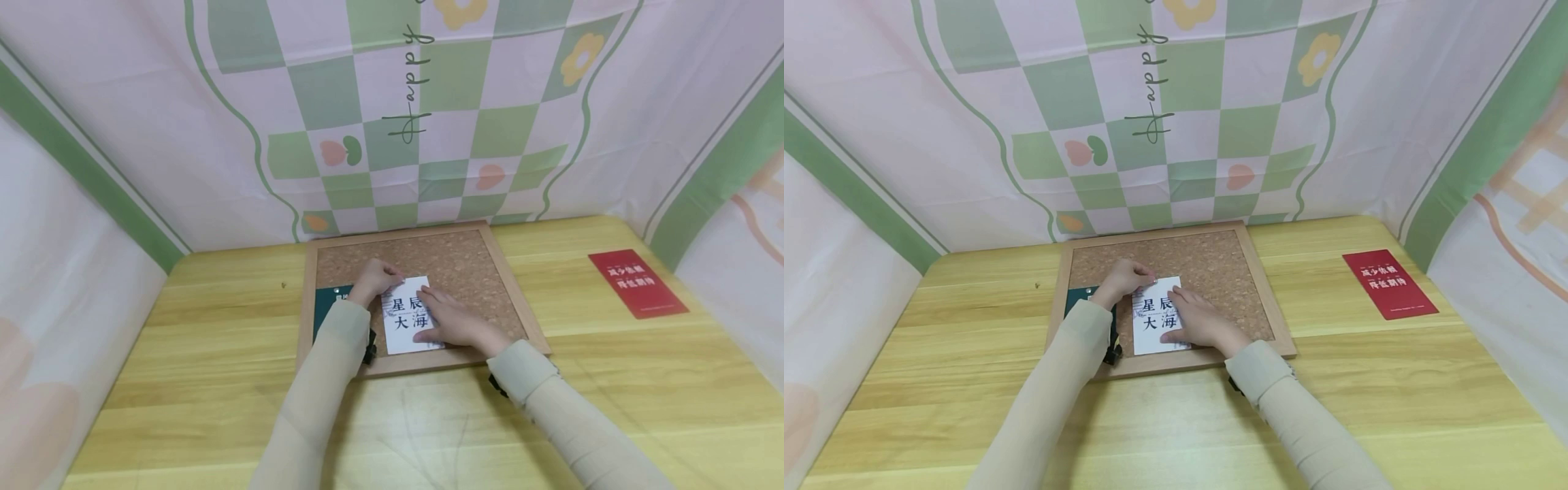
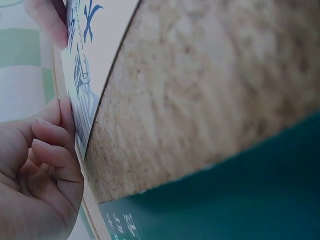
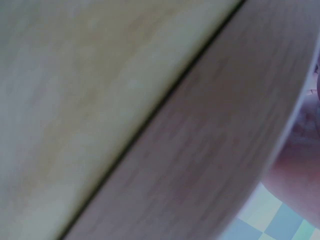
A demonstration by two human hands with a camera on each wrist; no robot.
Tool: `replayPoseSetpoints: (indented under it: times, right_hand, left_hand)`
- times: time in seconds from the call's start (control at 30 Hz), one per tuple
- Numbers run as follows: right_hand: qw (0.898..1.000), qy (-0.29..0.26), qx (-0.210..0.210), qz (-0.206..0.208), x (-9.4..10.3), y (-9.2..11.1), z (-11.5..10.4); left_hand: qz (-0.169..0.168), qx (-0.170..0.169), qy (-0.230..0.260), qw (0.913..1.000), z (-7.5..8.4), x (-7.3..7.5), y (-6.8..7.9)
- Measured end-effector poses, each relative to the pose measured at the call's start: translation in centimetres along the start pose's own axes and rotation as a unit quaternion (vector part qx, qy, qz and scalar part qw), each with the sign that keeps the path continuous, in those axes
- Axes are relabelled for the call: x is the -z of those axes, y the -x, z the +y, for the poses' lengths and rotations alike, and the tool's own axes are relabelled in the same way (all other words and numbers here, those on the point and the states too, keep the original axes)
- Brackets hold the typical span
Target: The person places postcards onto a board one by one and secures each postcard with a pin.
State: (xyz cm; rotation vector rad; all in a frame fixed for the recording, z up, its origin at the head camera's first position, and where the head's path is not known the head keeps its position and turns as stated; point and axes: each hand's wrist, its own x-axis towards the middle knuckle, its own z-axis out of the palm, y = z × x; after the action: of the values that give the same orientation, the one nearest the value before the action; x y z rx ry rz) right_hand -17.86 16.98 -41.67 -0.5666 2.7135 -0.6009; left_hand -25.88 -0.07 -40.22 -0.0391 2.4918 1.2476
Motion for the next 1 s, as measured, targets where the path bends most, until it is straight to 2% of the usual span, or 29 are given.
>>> replayPoseSetpoints:
  times: [0.4, 0.7, 1.0]
  right_hand:
    - [1.0, 0.003, -0.002, 0.001, 0.05, -0.06, -0.06]
    - [1.0, -0.003, -0.001, 0.001, 0.11, 0.03, -0.21]
    - [1.0, -0.001, -0.006, 0.0, 0.07, 0.0, -0.22]
  left_hand:
    - [0.001, 0.005, -0.019, 0.9998, 0.04, -0.02, -0.23]
    - [-0.011, 0.018, 0.0, 0.9998, -0.06, 0.11, -0.34]
    - [-0.012, 0.003, -0.011, 0.9999, -0.23, 0.2, -0.45]
